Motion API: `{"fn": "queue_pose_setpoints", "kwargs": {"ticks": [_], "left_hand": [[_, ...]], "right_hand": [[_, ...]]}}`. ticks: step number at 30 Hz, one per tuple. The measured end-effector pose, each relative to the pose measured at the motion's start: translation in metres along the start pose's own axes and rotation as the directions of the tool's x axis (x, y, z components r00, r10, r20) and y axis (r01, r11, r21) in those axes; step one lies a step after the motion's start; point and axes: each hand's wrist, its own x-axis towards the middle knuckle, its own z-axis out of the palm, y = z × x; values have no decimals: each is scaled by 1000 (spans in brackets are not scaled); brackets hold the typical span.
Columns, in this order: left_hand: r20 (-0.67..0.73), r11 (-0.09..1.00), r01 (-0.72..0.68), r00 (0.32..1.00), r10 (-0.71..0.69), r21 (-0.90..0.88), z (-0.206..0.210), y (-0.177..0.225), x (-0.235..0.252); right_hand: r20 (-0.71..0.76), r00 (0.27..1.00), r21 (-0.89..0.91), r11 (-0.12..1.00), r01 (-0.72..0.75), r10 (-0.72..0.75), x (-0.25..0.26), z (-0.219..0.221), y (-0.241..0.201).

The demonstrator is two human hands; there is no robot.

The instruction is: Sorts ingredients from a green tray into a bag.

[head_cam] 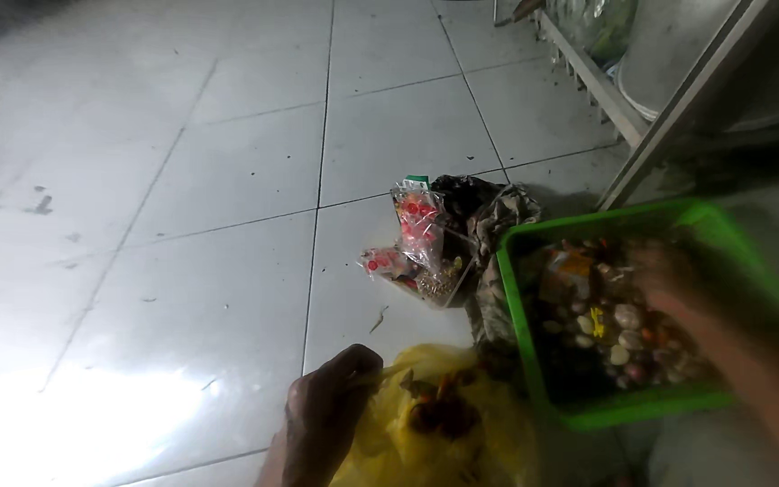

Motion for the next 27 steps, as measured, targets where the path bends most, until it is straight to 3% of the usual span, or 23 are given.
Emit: {"fn": "queue_pose_setpoints", "kwargs": {"ticks": [3, 8, 10, 12, 14, 17, 19, 21, 24, 27], "left_hand": [[-11, 1000, 1, 1000, -1, -25, -1, 1, 0], [-24, 999, 10, 1000, -11, -48, 2, 4, 2], [-19, 999, 11, 1000, -11, -38, 3, 3, 3], [-18, 999, 13, 1000, -14, -33, 4, 3, 3], [-26, 999, 16, 1000, -17, -32, 5, 2, 3], [8, 999, 13, 1000, -12, -36, 4, 3, 2], [9, 999, 16, 1000, -15, -36, 4, 6, 1], [-2, 998, 5, 1000, -5, -61, 2, 7, 0], [-44, 996, -5, 999, 1, -90, -1, 6, -2], [-82, 996, -9, 997, 2, -86, -5, 2, -3]], "right_hand": [[-56, 992, 171, 980, -105, 116, -9, -16, 2], [-138, 987, 434, 901, -13, 81, -31, -35, -14], [-100, 995, 553, 830, 75, -24, -52, -34, -40], [-46, 966, 631, 743, 224, -253, -74, -21, -65], [-10, 879, 623, 684, 378, -477, -102, 5, -94], [131, 681, 555, 623, 552, -720, -137, 48, -133], [282, 529, 502, 593, 630, -800, -148, 65, -145], [310, 444, 510, 541, 669, -841, -153, 70, -144], [67, 464, 448, 442, 777, -883, -142, 63, -127], [-89, 595, 285, 552, 784, -799, -103, 33, -96]]}}
